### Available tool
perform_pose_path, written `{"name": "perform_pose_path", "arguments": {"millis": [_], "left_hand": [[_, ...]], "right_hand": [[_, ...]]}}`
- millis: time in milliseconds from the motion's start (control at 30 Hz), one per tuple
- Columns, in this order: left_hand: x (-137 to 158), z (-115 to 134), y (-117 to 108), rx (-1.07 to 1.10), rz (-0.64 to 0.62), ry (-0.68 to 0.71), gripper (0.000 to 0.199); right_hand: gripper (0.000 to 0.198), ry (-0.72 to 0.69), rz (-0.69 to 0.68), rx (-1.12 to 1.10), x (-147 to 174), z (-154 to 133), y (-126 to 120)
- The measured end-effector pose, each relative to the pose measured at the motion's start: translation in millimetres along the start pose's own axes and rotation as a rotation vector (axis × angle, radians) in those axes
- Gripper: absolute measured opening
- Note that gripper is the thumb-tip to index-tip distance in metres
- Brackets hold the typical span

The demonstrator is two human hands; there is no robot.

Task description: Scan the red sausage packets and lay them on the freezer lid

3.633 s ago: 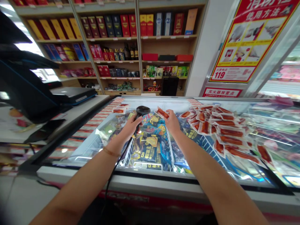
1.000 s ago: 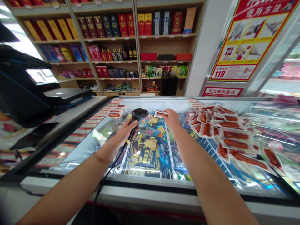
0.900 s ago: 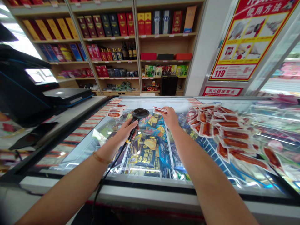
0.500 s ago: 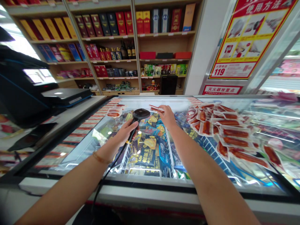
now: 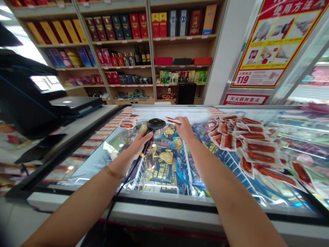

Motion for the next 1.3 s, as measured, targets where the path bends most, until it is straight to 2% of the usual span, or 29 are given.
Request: {"name": "perform_pose_path", "arguments": {"millis": [100, 233, 333, 433, 533, 633, 733, 800, 900, 1033, 1167, 1300], "left_hand": [[-3.6, 10.0, -21.5, -0.032, 0.133, 0.008, 0.042], [-0.8, 32.5, -78.7, -0.078, 0.426, 0.061, 0.034], [7.0, 45.0, -121.8, -0.048, 0.607, 0.121, 0.031], [14.3, 48.9, -148.8, 0.021, 0.707, 0.154, 0.03], [17.8, 46.5, -159.4, 0.077, 0.748, 0.133, 0.027], [19.2, 44.0, -162.0, 0.076, 0.769, 0.112, 0.025], [19.4, 40.8, -162.9, 0.071, 0.784, 0.1, 0.025], [18.3, 37.6, -162.5, 0.067, 0.784, 0.085, 0.025], [15.7, 34.4, -160.1, 0.059, 0.772, 0.074, 0.027], [10.4, 32.2, -149.5, 0.081, 0.728, 0.071, 0.032], [-0.3, 27.4, -121.1, 0.16, 0.587, 0.056, 0.035], [-4.3, 21.3, -78.5, 0.179, 0.43, 0.021, 0.038]], "right_hand": [[0.035, 0.054, 0.003, 0.025, -0.5, 3.3, 1.9], [0.034, 0.143, -0.035, -0.004, -21.2, 5.2, 22.3], [0.036, 0.22, -0.047, -0.108, -54.2, -4.8, 56.4], [0.036, 0.261, -0.073, -0.217, -91.0, -31.3, 105.5], [0.033, 0.288, -0.159, -0.267, -117.4, -63.2, 160.8], [0.033, 0.304, -0.206, -0.286, -129.2, -85.2, 204.7], [0.04, 0.334, -0.243, -0.287, -128.2, -89.8, 231.7], [0.042, 0.336, -0.265, -0.281, -124.3, -86.5, 237.6], [0.039, 0.313, -0.277, -0.257, -115.5, -76.5, 226.1], [0.035, 0.284, -0.257, -0.181, -89.5, -57.9, 180.4], [0.036, 0.276, -0.226, -0.048, -43.0, -35.8, 112.2], [0.037, 0.243, -0.205, 0.214, 2.8, -12.2, 27.3]]}}
Point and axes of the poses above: each hand's wrist, its own x-axis away from the middle knuckle, its own y-axis out of the palm, z = x × y, the point moved 8 cm from there along -x, towards the middle knuckle, and after that the axes turned 5 degrees about -y, right-handed, at the moved point
